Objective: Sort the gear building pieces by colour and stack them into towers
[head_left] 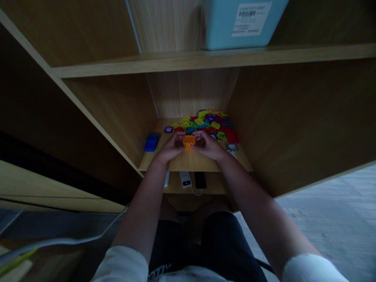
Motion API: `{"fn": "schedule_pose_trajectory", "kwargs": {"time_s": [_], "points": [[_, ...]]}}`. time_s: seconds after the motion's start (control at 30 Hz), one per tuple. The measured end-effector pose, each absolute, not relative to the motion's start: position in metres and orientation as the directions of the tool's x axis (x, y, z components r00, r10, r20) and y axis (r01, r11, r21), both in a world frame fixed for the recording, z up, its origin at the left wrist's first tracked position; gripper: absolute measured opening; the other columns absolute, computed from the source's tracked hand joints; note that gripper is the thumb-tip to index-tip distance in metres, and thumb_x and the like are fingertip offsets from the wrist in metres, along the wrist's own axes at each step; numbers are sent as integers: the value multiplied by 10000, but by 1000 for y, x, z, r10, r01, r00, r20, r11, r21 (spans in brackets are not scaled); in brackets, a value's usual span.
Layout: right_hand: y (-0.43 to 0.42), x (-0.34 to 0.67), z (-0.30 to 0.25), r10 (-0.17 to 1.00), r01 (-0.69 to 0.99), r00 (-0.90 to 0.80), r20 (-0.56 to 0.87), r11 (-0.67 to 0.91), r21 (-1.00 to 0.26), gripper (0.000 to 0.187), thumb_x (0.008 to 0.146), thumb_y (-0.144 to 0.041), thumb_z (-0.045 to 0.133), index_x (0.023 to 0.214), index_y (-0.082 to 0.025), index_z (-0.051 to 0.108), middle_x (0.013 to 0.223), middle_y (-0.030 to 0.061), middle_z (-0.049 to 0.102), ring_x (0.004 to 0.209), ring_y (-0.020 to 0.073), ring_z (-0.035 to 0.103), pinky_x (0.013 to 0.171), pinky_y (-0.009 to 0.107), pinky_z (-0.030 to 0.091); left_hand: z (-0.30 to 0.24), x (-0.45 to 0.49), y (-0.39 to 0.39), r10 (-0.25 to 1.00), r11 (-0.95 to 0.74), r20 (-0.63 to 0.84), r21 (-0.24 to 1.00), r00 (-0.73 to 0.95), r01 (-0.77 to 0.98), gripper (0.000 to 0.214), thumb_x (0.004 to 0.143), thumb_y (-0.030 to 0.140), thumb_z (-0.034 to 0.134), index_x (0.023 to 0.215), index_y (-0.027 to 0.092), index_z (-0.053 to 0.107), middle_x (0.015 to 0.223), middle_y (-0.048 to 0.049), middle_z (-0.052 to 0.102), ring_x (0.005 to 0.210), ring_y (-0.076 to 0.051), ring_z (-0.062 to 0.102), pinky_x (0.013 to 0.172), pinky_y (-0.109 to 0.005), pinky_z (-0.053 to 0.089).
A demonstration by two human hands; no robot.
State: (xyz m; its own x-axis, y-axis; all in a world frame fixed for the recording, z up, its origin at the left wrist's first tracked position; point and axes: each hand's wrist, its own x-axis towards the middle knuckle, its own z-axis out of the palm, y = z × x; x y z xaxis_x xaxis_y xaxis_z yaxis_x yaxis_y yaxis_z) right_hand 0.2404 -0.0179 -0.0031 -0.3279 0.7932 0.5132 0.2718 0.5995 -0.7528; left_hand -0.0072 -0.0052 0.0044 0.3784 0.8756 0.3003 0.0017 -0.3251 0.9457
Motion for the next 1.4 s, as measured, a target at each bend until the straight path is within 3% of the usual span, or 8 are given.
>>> {"fn": "schedule_pose_trajectory", "kwargs": {"time_s": [0.8, 1.4], "points": [[-16, 243, -6, 794, 284, -355, 494, 595, -752, 692, 847, -479, 911, 1422, -290, 575, 1342, 95, 688, 1240, 289, 673, 1109, 488, 552, 3, -4, -5, 865, -363, 332, 932, 376, 11, 651, 724, 283, 948, 1296, 220, 644, 1241, -104, 736, 1211, -278, 706, 1100, -419, 537], [-18, 243, -4, 771, 276, -335, 542, 630, -726, 590, 899, -438, 877, 1399, -292, 601, 1345, 89, 695, 1208, 262, 671, 1076, 445, 557, -6, -8, 2, 851, -377, 342, 926, 398, 11, 663, 756, 259, 949, 1339, 214, 634, 1275, -108, 739, 1226, -288, 712, 1136, -471, 536]]}}
